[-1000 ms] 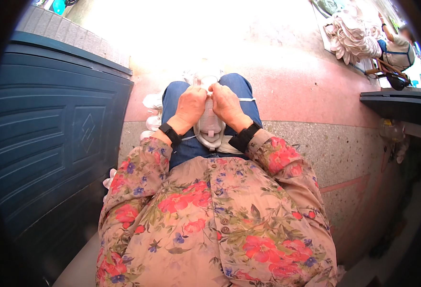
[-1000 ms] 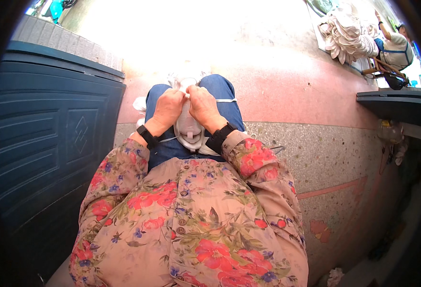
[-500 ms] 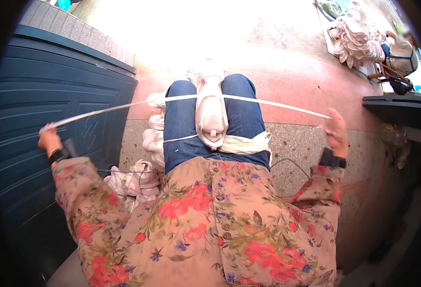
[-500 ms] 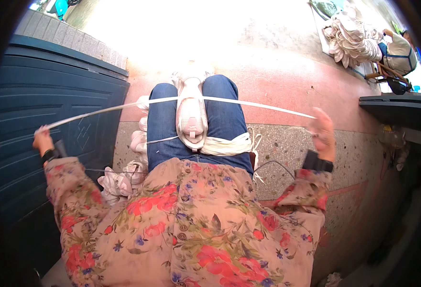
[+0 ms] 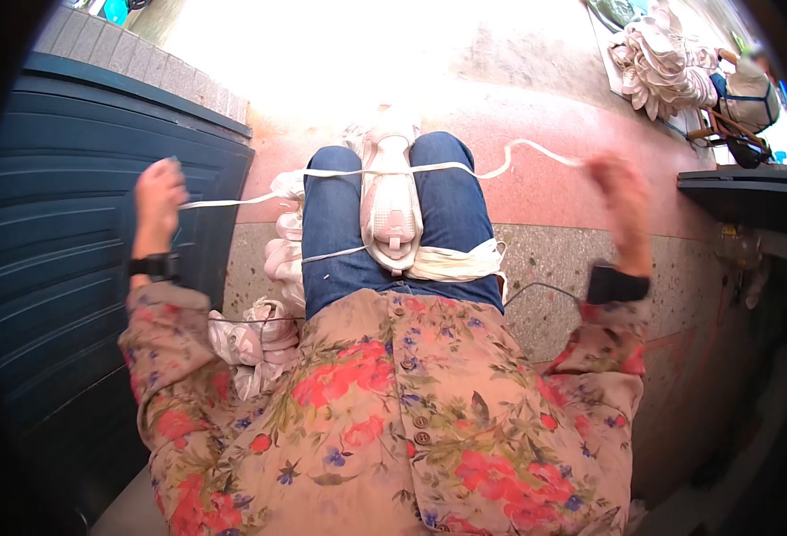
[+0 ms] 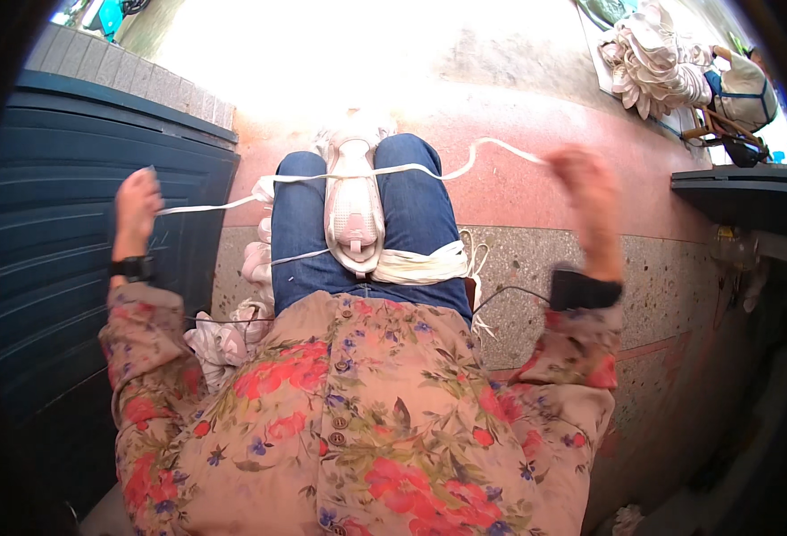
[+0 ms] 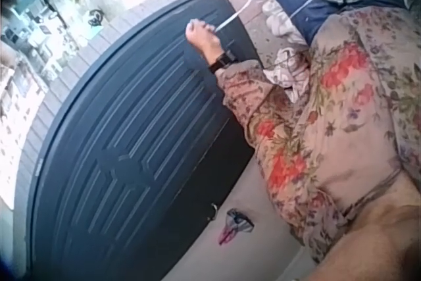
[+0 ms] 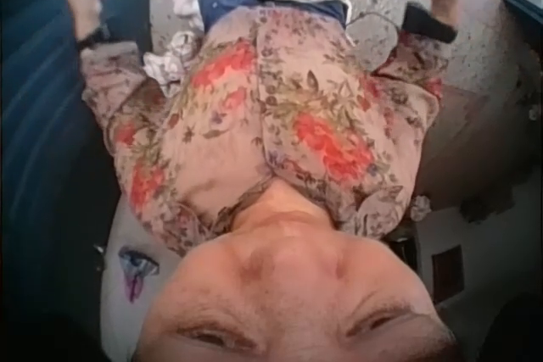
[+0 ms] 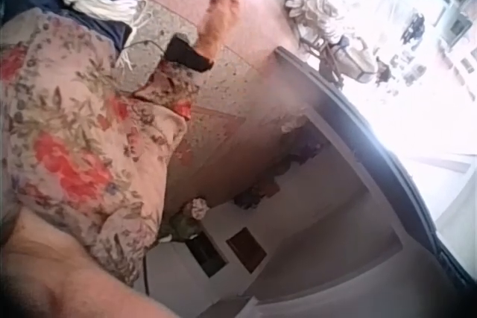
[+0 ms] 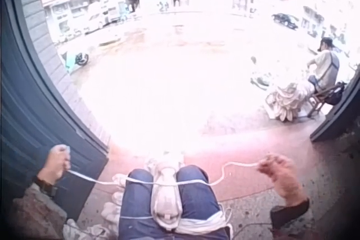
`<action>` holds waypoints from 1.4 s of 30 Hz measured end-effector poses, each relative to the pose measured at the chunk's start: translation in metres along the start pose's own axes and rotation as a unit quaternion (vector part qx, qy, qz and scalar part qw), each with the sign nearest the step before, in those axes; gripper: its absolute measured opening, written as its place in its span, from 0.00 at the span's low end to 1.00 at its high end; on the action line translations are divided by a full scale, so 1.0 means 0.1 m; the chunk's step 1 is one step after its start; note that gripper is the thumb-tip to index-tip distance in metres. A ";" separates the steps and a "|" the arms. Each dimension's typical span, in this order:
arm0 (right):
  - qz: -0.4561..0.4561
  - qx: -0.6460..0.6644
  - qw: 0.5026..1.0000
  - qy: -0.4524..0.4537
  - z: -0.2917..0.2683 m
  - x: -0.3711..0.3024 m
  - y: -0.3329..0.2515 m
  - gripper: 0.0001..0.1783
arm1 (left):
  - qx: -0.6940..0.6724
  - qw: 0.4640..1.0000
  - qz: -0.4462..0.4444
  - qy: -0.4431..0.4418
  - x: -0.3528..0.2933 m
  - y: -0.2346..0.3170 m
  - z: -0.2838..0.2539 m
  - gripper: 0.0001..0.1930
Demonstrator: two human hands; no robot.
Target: Insert and thread laces through the eyelets of a white shoe.
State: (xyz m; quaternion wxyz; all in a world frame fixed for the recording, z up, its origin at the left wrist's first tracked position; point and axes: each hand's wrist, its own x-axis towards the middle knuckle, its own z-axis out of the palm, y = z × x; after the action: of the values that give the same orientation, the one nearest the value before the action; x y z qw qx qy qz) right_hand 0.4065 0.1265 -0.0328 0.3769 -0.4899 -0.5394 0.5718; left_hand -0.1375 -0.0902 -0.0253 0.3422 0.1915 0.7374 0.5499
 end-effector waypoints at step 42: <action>-0.319 -0.474 0.795 -0.206 1.94 0.15 1.17 0.04 | 0.494 0.827 0.212 -0.163 -0.63 -0.81 2.57 0.09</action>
State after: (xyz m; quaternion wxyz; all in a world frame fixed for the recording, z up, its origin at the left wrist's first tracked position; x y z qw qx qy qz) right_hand 0.2267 0.0776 -0.1628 0.1390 -0.2784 -0.9333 0.1795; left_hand 0.0975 0.0169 -0.1243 0.1914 0.5735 0.7856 0.1317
